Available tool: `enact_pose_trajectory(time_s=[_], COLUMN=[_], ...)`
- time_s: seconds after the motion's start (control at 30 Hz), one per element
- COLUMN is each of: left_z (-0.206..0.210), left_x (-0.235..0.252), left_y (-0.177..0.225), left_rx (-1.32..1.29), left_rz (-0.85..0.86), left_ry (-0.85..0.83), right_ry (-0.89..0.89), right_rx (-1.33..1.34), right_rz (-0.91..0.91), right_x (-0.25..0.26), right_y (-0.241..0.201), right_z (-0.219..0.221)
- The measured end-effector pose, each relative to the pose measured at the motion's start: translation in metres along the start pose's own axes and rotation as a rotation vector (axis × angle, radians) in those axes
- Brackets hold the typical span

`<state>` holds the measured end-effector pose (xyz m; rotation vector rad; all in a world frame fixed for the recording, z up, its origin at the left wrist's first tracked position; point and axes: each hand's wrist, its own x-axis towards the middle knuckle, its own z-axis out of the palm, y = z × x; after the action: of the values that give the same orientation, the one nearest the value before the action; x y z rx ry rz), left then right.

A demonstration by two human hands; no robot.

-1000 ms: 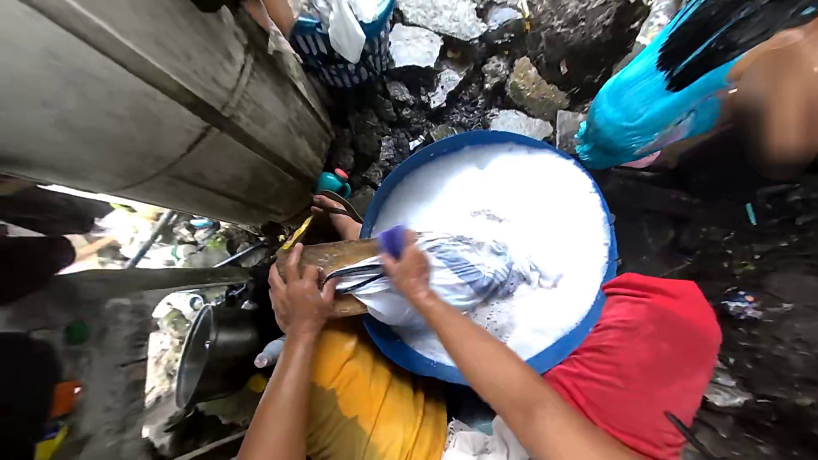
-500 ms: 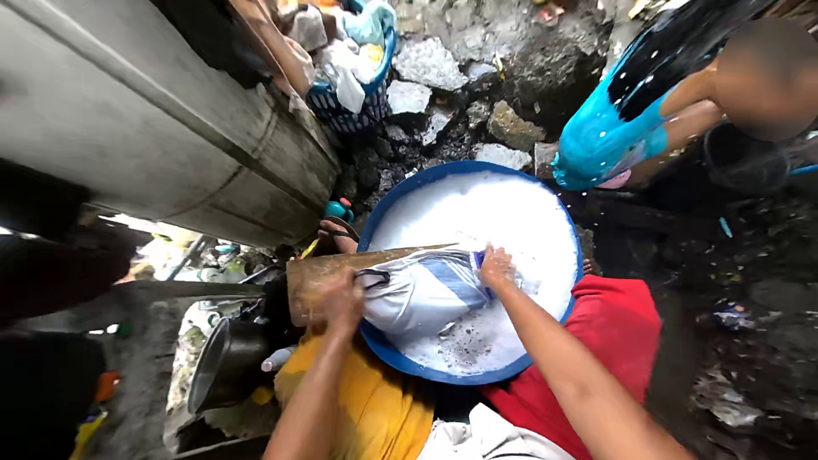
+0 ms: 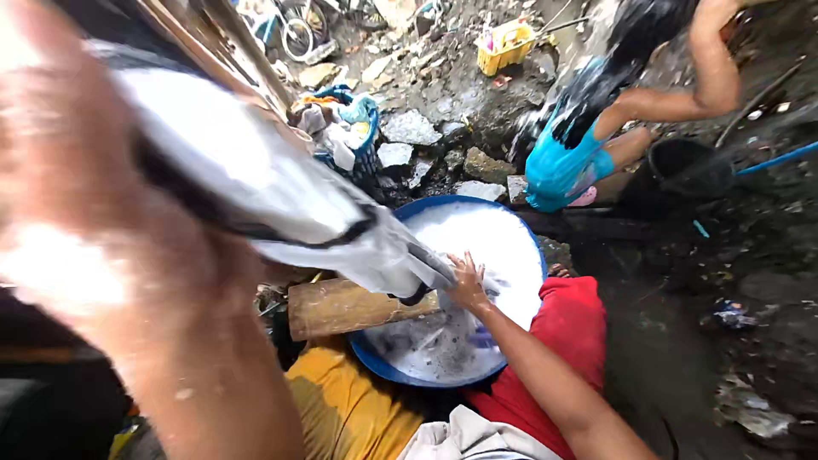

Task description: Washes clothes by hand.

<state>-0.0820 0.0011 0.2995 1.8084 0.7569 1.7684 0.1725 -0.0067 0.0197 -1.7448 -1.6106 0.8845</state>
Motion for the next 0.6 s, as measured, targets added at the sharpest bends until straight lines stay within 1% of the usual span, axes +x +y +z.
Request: enact_pose_trajectory(time_s=[0.03,0.07,0.1,0.13,0.17,0.2,0.23,0.27,0.3,0.33,0.37,0.4,0.43,0.47,0.5,0.53,0.57,0.6], left_z=[-0.025,-0.041,-0.049,-0.052,-0.048,-0.041,-0.032,-0.025,-0.017,-0.001,0.018,0.038,0.058,0.078,0.095,0.109,0.12,0.127], left_x=[-0.001,-0.003,-0.007,-0.016,-0.027,-0.043,-0.063,-0.085,-0.107,-0.129,-0.155,-0.181,-0.206,-0.221,-0.229,-0.235,-0.239,-0.239], left_y=[-0.009,-0.018,-0.025,-0.034,-0.044,-0.056,-0.07,-0.088,-0.109,-0.127,-0.145,-0.16,-0.172,-0.174,-0.17,-0.169,-0.172,-0.18], left_rx=[0.048,0.077,0.133,0.221,0.328,0.476,0.61,0.685,0.7,0.661,0.603,0.558,0.53,0.508,0.449,0.337,0.174,-0.03], left_rz=[-0.022,-0.034,-0.056,-0.129,-0.228,-0.343,-0.484,-0.642,-0.781,-0.89,-0.943,-0.955,-0.972,-1.035,-1.173,-1.259,-1.252,-1.162], left_ry=[0.045,0.112,0.177,0.223,0.231,0.183,0.067,-0.107,-0.305,-0.485,-0.63,-0.733,-0.778,-0.775,-0.675,-0.462,-0.202,0.033], right_ry=[0.057,0.132,0.18,0.221,0.252,0.275,0.281,0.275,0.251,0.231,0.215,0.201,0.179,0.157,0.169,0.209,0.252,0.296], right_rx=[0.159,0.358,0.585,0.775,0.923,1.021,1.057,1.039,1.009,0.994,0.998,1.017,1.066,1.132,1.213,1.292,1.364,1.428], right_rz=[0.014,0.039,0.075,0.133,0.202,0.255,0.29,0.303,0.299,0.282,0.265,0.242,0.227,0.23,0.247,0.254,0.235,0.2], right_x=[-0.001,-0.001,0.0,0.001,0.003,0.002,-0.001,-0.007,-0.013,-0.02,-0.026,-0.034,-0.041,-0.046,-0.049,-0.051,-0.051,-0.048], right_y=[-0.003,-0.003,-0.004,-0.009,-0.018,-0.031,-0.046,-0.062,-0.077,-0.094,-0.11,-0.123,-0.134,-0.14,-0.142,-0.14,-0.132,-0.117], right_z=[-0.006,-0.01,-0.014,-0.02,-0.026,-0.032,-0.035,-0.037,-0.037,-0.036,-0.034,-0.031,-0.03,-0.03,-0.031,-0.033,-0.037,-0.042])
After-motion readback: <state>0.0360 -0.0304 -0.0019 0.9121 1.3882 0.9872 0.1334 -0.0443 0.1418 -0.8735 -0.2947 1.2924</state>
